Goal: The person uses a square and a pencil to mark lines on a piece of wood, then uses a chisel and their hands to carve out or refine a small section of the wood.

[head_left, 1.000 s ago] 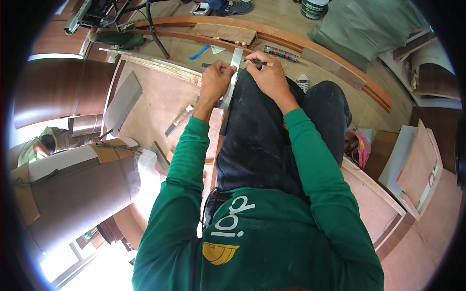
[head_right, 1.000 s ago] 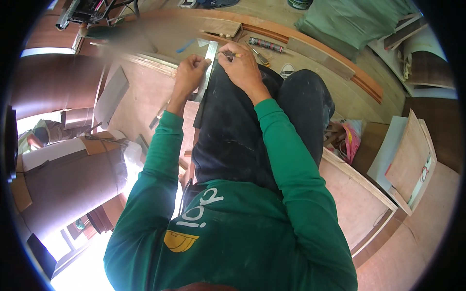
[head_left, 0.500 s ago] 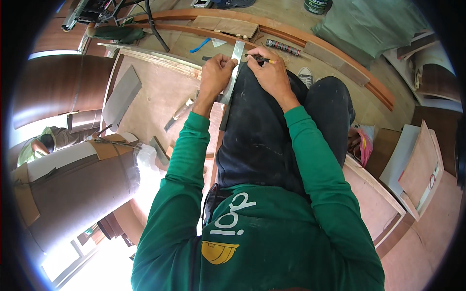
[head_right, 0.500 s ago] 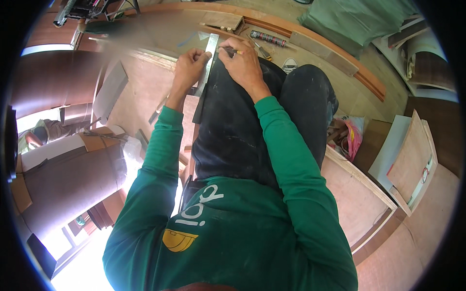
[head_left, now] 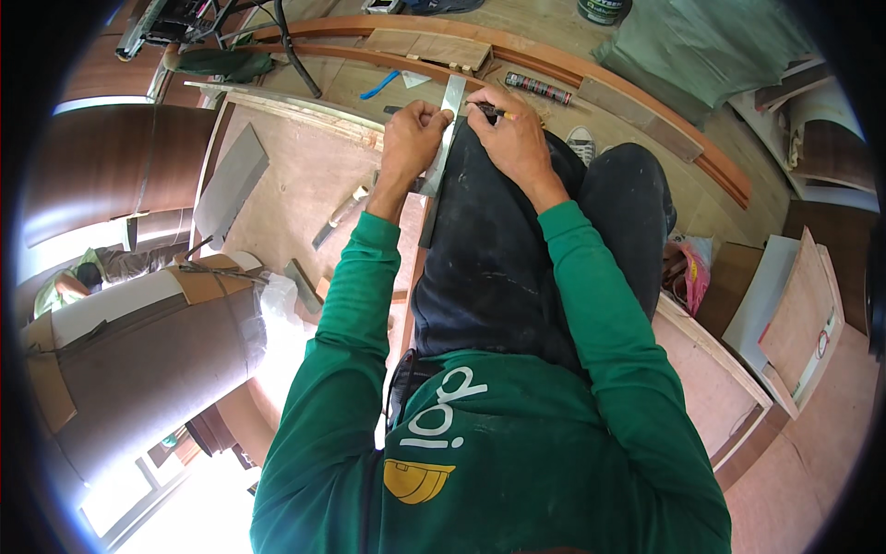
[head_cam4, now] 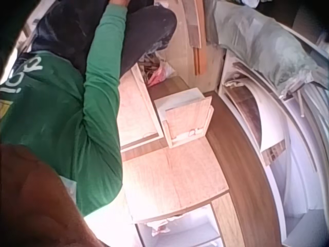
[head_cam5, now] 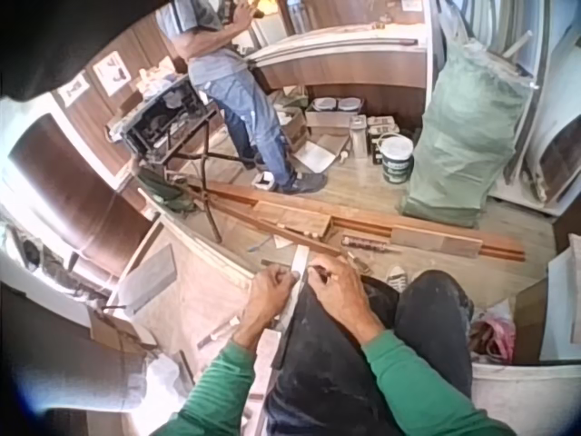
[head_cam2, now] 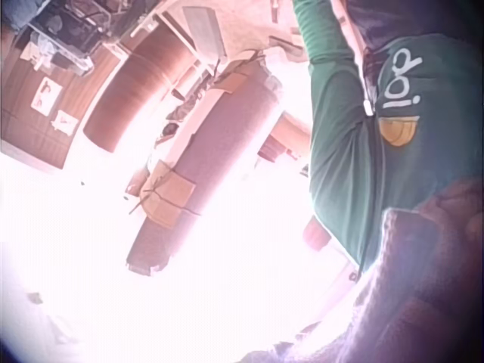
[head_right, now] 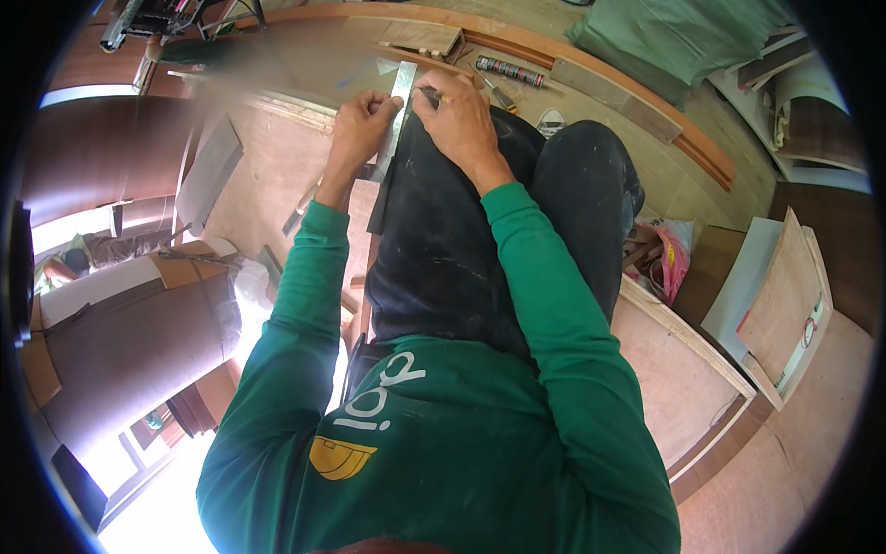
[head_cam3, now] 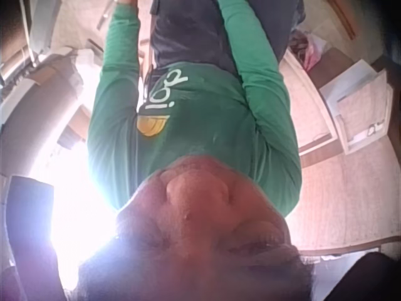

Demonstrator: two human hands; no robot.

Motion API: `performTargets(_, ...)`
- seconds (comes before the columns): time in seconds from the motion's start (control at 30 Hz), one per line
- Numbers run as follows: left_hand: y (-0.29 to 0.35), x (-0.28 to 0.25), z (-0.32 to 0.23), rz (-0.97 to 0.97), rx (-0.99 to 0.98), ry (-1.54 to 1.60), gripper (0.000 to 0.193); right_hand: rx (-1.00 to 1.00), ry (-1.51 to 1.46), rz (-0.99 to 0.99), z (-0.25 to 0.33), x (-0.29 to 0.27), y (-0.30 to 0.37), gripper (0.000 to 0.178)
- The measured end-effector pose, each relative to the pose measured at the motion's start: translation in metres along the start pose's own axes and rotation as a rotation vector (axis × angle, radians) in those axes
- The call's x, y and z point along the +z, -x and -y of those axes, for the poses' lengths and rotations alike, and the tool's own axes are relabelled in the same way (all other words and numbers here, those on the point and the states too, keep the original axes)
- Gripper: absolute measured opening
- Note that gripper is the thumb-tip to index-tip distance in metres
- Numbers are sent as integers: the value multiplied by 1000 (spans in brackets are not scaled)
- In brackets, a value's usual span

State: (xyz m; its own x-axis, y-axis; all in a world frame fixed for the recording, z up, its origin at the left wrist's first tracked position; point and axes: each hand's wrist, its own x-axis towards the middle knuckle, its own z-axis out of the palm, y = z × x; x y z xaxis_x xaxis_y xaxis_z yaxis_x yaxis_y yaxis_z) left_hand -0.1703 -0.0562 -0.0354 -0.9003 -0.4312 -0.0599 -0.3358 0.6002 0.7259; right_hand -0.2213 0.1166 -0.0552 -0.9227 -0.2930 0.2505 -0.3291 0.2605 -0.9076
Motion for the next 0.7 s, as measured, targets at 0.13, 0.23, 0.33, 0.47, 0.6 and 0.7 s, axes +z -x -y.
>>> performTargets(0.13, 0, -1, 2, -4, -12, -11, 34, -10, 5, 23, 1, 3, 4, 14)
performTargets(0.23, 1, -1, 0, -3, -8, -6, 34, -4, 9, -9, -1, 4, 1, 14)
performTargets(0.33, 1, -2, 0, -4, -4, -14, 34, -32, 34, -5, 0, 4, 1, 14)
performTargets(0.47, 0, -1, 0, -1, -16, -10, 34, -13, 2, -8, -3, 5, 0, 15)
performTargets(0.6, 1, -2, 0, 1, -12, -18, 34, -13, 76, 26, 1, 5, 2, 18)
performTargets(0.7, -1, -1, 1, 0, -5, -12, 33, 10, 54, 25, 0, 5, 0, 19)
